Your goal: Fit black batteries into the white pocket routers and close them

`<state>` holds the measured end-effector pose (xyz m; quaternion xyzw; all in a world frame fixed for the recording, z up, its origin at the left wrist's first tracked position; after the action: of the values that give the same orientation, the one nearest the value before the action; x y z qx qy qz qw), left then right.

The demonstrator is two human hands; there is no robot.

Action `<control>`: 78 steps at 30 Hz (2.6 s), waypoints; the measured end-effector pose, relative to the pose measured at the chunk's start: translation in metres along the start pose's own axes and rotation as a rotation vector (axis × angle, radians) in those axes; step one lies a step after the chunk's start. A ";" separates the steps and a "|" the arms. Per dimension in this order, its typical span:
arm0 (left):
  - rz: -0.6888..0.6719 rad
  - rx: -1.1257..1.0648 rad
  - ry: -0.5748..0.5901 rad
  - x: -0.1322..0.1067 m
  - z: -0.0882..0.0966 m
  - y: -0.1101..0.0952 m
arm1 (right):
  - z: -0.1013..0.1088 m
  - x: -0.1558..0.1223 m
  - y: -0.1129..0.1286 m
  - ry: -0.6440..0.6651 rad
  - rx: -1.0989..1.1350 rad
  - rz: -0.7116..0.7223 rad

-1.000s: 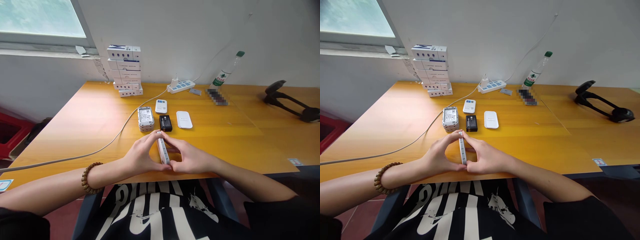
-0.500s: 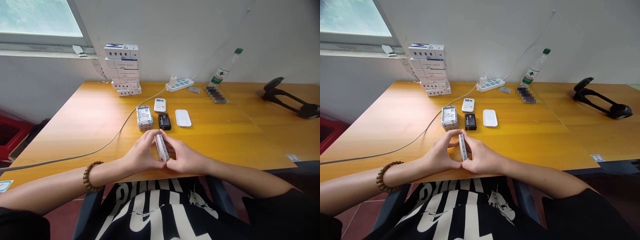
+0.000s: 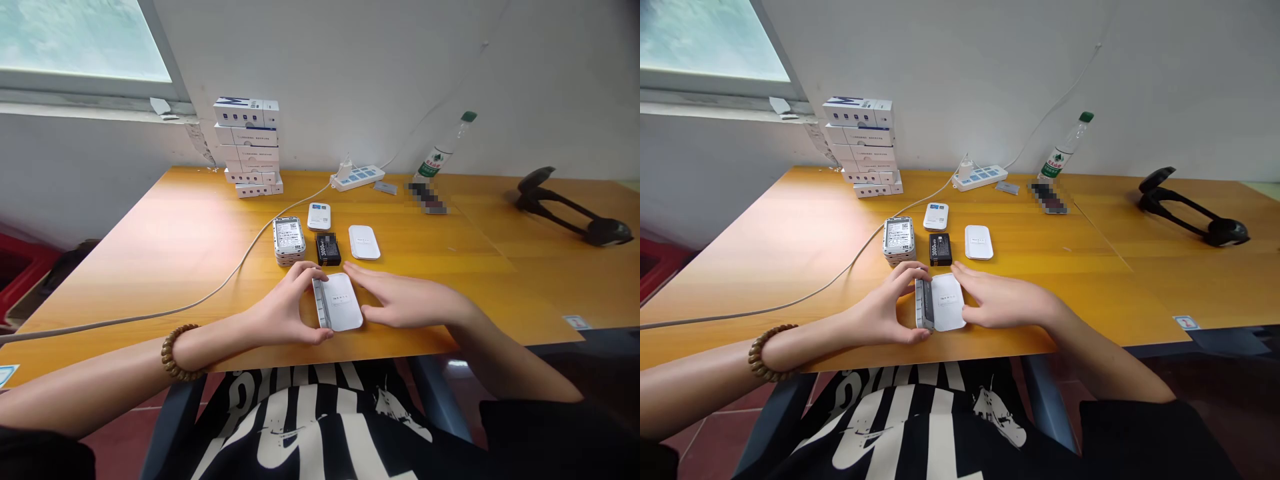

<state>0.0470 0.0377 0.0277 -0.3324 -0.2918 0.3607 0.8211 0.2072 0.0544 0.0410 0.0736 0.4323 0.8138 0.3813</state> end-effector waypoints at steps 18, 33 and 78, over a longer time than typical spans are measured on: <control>-0.180 0.343 0.171 0.003 -0.006 0.006 | 0.029 0.007 0.001 0.019 -0.424 -0.094; -0.182 0.323 0.217 0.004 -0.011 0.009 | 0.099 0.062 -0.090 0.004 -0.334 -0.259; -0.078 0.217 0.121 0.010 -0.007 0.022 | -0.010 0.055 0.029 0.002 -0.238 0.164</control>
<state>0.0486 0.0547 0.0090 -0.2510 -0.2138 0.3375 0.8817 0.1478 0.0758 0.0452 0.0623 0.3258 0.8877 0.3193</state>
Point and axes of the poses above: each hand's wrist, its own x-axis towards the middle knuckle, its own z-axis out of the back of the hand, y = z × x, the point moved 10 cm from there along x, towards the middle knuckle, and after that the axes turned 8 degrees about x, right-handed, at the moved point
